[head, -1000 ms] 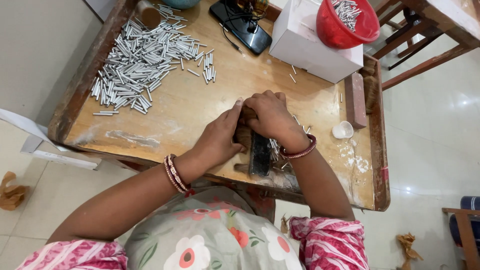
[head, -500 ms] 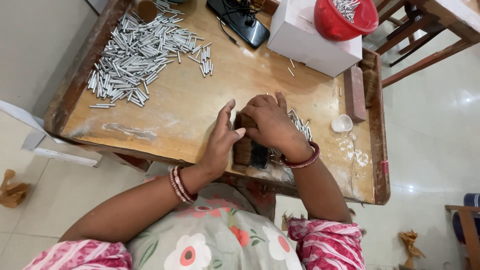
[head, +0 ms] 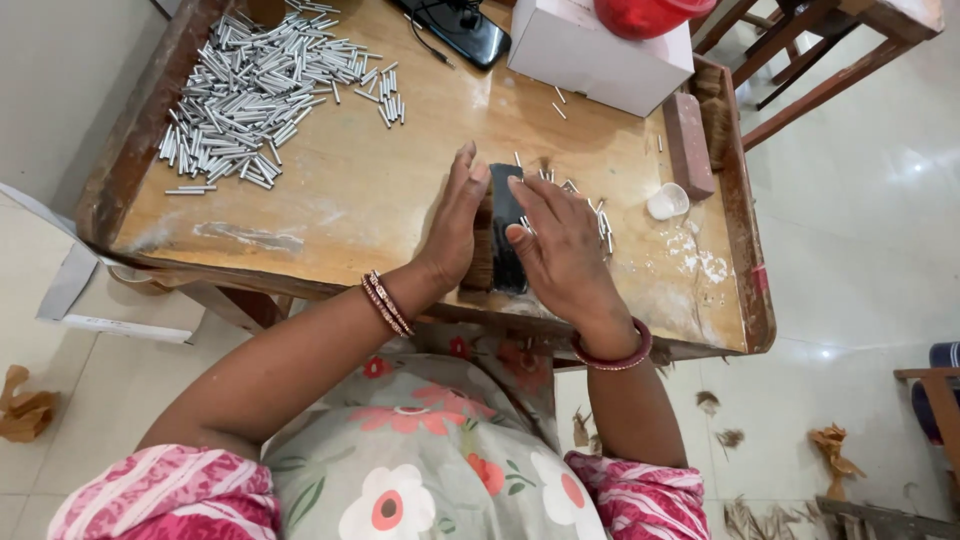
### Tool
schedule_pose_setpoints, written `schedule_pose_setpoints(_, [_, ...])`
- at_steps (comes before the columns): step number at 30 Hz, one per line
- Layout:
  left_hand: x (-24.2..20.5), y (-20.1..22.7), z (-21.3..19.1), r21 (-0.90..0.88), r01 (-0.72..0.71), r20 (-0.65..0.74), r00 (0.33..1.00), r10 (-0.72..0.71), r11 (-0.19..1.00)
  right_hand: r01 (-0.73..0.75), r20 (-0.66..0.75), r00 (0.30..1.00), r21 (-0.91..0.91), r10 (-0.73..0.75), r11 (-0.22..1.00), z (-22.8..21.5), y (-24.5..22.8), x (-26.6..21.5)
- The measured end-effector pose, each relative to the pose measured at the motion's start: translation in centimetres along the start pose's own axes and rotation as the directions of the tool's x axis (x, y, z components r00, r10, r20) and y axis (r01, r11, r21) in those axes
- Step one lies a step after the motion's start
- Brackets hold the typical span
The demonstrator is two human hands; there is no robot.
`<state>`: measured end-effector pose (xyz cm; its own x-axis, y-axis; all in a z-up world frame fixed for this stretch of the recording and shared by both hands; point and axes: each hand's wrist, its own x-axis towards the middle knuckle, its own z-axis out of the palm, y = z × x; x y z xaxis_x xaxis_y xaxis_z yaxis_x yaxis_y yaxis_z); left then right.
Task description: The person sits at a wooden table and repeatedly picks up small metal rods and cylindrical pieces, inserting the rods into the cylinders. They use a small brush to sweep the assembled parts into a pile on the table and occasionally transfer them into a red bowl.
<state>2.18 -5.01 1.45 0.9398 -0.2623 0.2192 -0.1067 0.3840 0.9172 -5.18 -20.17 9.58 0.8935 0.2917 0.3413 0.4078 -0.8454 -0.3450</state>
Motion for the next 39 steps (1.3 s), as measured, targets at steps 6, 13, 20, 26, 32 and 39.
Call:
schedule_pose_setpoints(6, [0.6, -1.8, 0.0, -0.198, 0.013, -0.007, 1.0, -0.015, 0.98, 0.136, -0.067, 0.981, -0.442, -0.184, 0.887, 2.9, -1.5, -0.9])
schedule_pose_setpoints(13, [2.1, -4.2, -0.9, -0.369, -0.054, -0.06, 0.998, 0.034, 0.928, 0.046, -0.114, 0.992, -0.101, -0.057, 0.994, 0.7, 0.2, 2.6])
schedule_pose_setpoints(20, [5.1, -2.6, -4.3, -0.171, 0.167, -0.194, 0.961, -0.199, 0.971, 0.125, 0.265, 0.955, 0.05, -0.134, 0.991, 0.8, 2.9, 7.7])
schedule_pose_setpoints(26, [4.5, -1.4, -6.2, 0.08, 0.221, -0.054, 0.975, -0.217, 0.972, 0.161, 0.424, 0.9, -0.115, -0.098, 0.98, 1.1, 1.9, 10.1])
schedule_pose_setpoints(32, [4.2, 1.2, -6.4, 0.556, 0.015, 0.142, 0.983, -0.113, 0.831, 0.074, 0.35, 0.937, -0.192, -0.002, 0.979, 1.1, 0.7, 8.8])
schedule_pose_setpoints(39, [4.0, -0.5, -6.1, 0.702, -0.214, 0.209, 0.974, 0.091, 0.679, 0.092, 0.227, 0.972, -0.117, -0.064, 0.989, 2.3, 2.2, 7.5])
